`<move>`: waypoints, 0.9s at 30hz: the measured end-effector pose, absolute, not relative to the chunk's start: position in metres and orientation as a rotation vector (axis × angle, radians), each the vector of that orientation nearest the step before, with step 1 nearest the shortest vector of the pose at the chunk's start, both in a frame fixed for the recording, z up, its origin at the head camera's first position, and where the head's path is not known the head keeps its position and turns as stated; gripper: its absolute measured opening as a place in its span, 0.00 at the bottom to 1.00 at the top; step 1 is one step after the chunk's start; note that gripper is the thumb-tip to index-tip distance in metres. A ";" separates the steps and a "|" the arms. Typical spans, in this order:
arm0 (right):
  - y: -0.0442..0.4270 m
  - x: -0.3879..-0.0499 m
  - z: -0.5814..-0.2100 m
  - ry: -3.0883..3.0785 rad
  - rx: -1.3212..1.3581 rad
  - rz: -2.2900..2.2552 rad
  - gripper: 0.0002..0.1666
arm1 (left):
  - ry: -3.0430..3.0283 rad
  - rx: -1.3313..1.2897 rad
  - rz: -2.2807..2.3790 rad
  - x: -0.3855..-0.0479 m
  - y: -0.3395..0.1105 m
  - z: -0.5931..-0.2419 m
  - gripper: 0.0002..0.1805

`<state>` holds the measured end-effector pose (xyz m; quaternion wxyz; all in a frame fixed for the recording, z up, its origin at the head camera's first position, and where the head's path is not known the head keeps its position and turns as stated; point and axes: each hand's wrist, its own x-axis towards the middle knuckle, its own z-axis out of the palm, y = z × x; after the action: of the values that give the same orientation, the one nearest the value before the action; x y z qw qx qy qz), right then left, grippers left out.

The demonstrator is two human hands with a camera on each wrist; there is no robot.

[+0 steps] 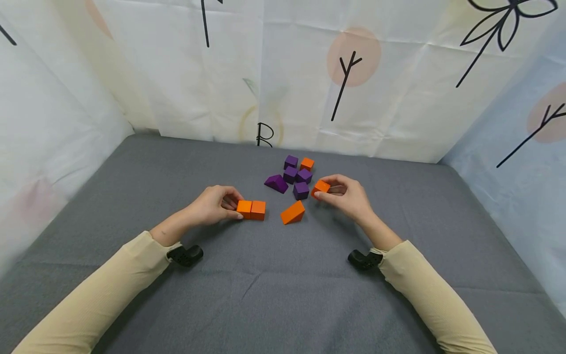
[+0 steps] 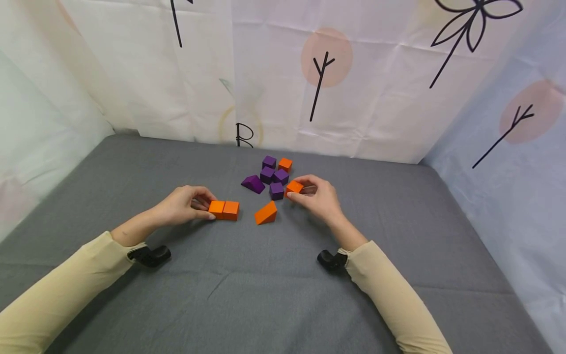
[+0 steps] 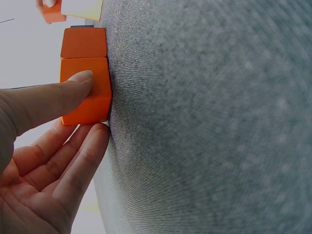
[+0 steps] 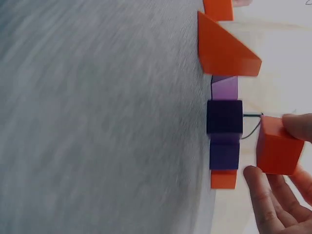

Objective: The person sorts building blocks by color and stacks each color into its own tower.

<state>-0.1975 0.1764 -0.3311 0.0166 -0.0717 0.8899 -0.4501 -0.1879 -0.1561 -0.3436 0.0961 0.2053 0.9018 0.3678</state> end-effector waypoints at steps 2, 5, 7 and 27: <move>0.173 -0.197 -0.330 2.763 -0.219 -1.459 0.26 | 2.675 0.613 1.086 -0.188 -0.156 -0.344 0.17; 0.167 -0.198 -0.329 2.734 -0.243 -1.570 0.26 | 2.673 0.601 1.088 -0.188 -0.157 -0.344 0.17; 0.162 -0.198 -0.328 2.695 -0.267 -1.652 0.26 | 2.669 0.602 1.094 -0.188 -0.157 -0.345 0.17; 0.104 -0.189 -0.322 2.389 -0.499 -1.855 0.23 | 2.673 0.612 1.107 -0.189 -0.157 -0.346 0.17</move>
<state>-0.1888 0.1040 -0.3219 0.0381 -0.1627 0.7788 -0.6046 -0.1885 -0.1565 -0.3458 0.0920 0.2062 0.9000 0.3728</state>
